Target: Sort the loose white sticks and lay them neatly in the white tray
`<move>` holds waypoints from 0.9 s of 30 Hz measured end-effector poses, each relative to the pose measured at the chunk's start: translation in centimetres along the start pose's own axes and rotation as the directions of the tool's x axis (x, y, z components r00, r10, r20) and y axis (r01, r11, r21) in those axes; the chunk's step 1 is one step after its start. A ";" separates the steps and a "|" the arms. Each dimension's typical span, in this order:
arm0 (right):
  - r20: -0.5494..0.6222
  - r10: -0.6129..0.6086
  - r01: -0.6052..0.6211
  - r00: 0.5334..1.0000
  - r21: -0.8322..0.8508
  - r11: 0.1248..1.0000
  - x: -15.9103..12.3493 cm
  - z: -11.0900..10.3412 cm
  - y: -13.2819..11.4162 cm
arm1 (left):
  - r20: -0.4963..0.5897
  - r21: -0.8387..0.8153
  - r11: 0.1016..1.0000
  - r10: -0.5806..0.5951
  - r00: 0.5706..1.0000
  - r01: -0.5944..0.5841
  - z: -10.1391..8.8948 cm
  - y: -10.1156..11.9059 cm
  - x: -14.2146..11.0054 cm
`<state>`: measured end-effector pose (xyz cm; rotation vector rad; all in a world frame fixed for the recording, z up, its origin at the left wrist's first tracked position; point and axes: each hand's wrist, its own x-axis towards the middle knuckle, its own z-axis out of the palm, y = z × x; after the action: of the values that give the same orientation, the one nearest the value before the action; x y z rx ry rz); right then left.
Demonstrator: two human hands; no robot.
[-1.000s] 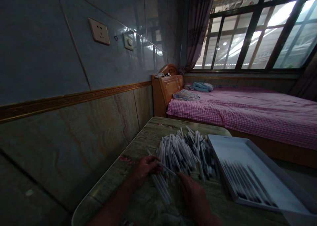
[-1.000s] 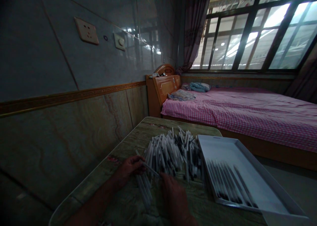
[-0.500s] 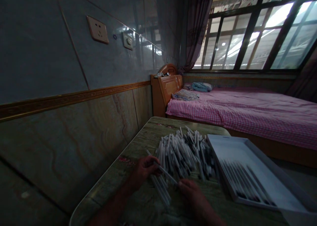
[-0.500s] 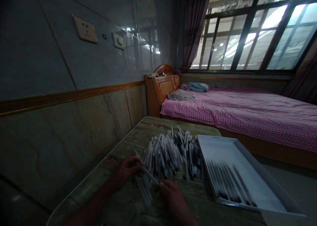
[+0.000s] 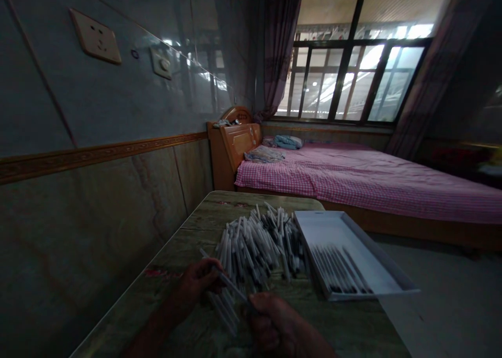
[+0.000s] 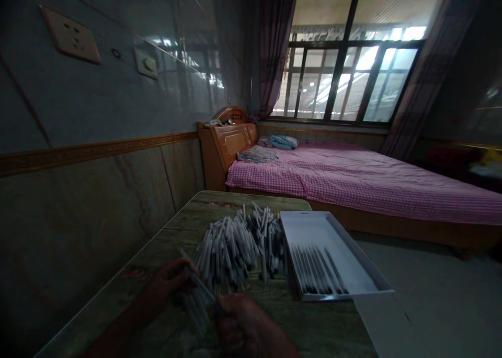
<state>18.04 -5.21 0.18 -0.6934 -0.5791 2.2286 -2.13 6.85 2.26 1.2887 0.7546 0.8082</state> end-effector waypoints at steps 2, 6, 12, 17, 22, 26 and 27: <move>0.036 0.006 -0.007 0.999 0.031 1.000 0.1 -0.2 0.0 | -0.007 0.004 1.000 -0.002 1.000 0.002 -0.1 -0.1 0.0; 0.168 0.097 -0.113 0.981 0.083 0.990 0.2 -0.3 0.1 | 0.026 0.021 1.000 0.011 1.000 -0.011 -0.2 0.1 -0.2; -0.101 -0.039 0.035 0.994 -0.044 0.998 -0.4 0.7 0.1 | -0.016 -0.011 0.999 0.031 0.999 -0.031 0.4 0.8 -0.5; -0.270 -0.357 0.258 0.894 -0.342 0.904 -3.5 2.1 -1.5 | 0.043 -0.245 0.969 0.047 0.998 -0.035 0.2 1.0 0.0; -0.484 -0.617 0.172 0.620 -0.684 0.709 -11.3 0.1 -5.8 | -0.151 -0.290 0.954 0.033 0.988 -0.077 -0.4 1.2 0.2; -0.530 -0.811 -0.457 0.247 -0.802 0.385 -18.8 -4.3 -9.5 | -0.397 -0.189 0.966 0.090 0.913 -0.178 -1.1 0.9 0.7; -0.542 -0.820 -0.636 0.184 -0.702 0.321 -20.3 -5.3 -10.1 | -0.447 -0.155 0.970 0.101 0.889 -0.188 -1.3 0.7 0.8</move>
<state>38.54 -12.79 8.27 -2.3730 -1.1132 0.2981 -2.86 8.31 2.80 1.0027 0.9140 1.2896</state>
